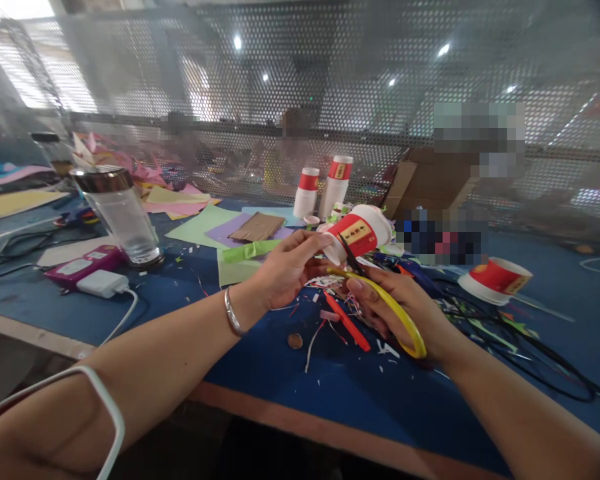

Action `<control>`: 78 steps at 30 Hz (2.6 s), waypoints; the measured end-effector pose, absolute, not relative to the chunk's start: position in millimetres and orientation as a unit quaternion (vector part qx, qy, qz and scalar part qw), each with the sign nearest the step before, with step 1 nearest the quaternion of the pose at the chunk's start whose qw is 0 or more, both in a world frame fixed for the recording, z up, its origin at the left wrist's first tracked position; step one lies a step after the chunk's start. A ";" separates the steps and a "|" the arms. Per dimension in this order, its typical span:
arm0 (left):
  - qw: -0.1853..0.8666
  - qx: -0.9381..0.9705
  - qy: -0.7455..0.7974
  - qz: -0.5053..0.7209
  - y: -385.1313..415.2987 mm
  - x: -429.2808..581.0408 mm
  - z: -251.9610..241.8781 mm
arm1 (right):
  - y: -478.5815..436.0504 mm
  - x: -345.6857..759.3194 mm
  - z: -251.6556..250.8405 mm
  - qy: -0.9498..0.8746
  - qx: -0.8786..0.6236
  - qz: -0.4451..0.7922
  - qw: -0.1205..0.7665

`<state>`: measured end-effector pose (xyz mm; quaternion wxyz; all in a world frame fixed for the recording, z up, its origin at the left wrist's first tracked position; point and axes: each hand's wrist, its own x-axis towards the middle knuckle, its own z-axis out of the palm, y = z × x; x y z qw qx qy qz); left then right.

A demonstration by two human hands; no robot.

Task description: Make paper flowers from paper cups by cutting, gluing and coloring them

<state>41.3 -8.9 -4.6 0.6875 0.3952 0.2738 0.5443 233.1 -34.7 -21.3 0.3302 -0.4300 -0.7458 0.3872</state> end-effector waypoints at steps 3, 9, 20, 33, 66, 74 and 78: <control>0.671 0.411 0.270 0.554 -10.5 41.1 -3.5 | -38.6 230.9 -16.4 -0.745 -0.442 0.374 0.331; 0.640 0.443 0.271 0.567 -9.3 40.1 -6.2 | -47.2 225.8 -11.1 -0.735 -0.480 0.342 0.336; 0.596 0.488 0.246 0.589 -9.1 39.2 -11.6 | -48.1 225.6 -9.9 -0.747 -0.489 0.307 0.328; 0.447 0.580 0.304 0.609 -5.7 33.8 -15.0 | -45.8 224.0 -15.8 -0.751 -0.499 0.264 0.341; 0.416 0.635 0.345 0.552 -0.5 37.4 -28.9 | -46.3 218.8 -19.1 -0.733 -0.541 0.271 0.311; 0.373 0.670 0.324 0.554 -2.1 34.6 -25.0 | -48.2 219.6 -15.6 -0.747 -0.529 0.257 0.310; 0.349 0.683 0.297 0.569 -4.5 34.7 -23.4 | -52.4 218.6 -12.8 -0.748 -0.521 0.258 0.320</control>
